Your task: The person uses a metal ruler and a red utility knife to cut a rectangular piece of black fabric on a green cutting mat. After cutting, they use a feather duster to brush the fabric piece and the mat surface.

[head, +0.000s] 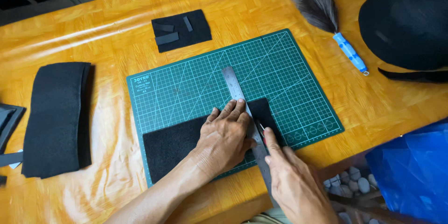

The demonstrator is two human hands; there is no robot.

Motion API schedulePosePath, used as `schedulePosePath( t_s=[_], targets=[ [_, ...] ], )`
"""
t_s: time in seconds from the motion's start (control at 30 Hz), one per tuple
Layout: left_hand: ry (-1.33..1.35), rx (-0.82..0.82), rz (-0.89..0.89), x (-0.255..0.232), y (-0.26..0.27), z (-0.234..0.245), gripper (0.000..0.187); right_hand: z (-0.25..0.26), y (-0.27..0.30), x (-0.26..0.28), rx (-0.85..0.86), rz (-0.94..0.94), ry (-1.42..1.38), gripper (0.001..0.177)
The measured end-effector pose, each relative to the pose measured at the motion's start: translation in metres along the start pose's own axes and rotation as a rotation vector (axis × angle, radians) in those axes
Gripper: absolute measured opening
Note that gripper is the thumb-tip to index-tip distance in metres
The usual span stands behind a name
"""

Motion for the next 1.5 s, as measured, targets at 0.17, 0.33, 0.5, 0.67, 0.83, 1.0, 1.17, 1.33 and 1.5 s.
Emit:
schedulePosePath(
  t_s=[0.17, 0.33, 0.5, 0.67, 0.83, 1.0, 1.17, 1.33, 1.5],
  targets=[
    [0.037, 0.045, 0.009, -0.001, 0.001, -0.001, 0.069, 0.019, -0.029, 0.02, -0.146, 0.089, -0.17, 0.068],
    [0.017, 0.056, 0.008, -0.001, 0.0, 0.003, 0.059, 0.007, -0.054, 0.02, -0.105, 0.073, -0.098, 0.065],
    [0.011, 0.046, -0.017, -0.001, 0.0, 0.004, 0.064, -0.005, -0.044, 0.022, -0.069, 0.112, 0.128, 0.067],
    [-0.018, -0.002, -0.024, -0.001, 0.002, 0.001, 0.065, -0.007, -0.032, 0.021, -0.116, 0.143, 0.125, 0.064],
    [-0.023, 0.06, -0.004, -0.001, 0.001, 0.001, 0.07, -0.003, -0.038, 0.019, -0.14, 0.131, -0.012, 0.064],
    [-0.03, 0.012, -0.01, -0.001, 0.0, -0.001, 0.066, -0.003, -0.038, 0.017, -0.179, 0.175, -0.006, 0.064],
    [-0.004, 0.04, -0.02, -0.001, 0.0, 0.004, 0.065, -0.004, -0.042, 0.014, -0.136, 0.173, -0.021, 0.063],
    [-0.04, 0.02, -0.02, -0.001, 0.001, -0.002, 0.069, 0.004, -0.044, 0.021, -0.081, 0.167, 0.025, 0.062],
    [-0.05, -0.001, -0.021, -0.001, 0.001, 0.001, 0.069, 0.014, -0.049, 0.04, 0.045, 0.102, 0.198, 0.065]
  ],
)
Point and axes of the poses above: each hand's wrist, its own y-axis away from the middle knuckle, its own z-axis out of the back of the hand, x = y × z, the point moved 2 cm from there along -y, towards the middle knuckle, and after that the axes turned 15 degrees about -y, right-handed, at the moved point
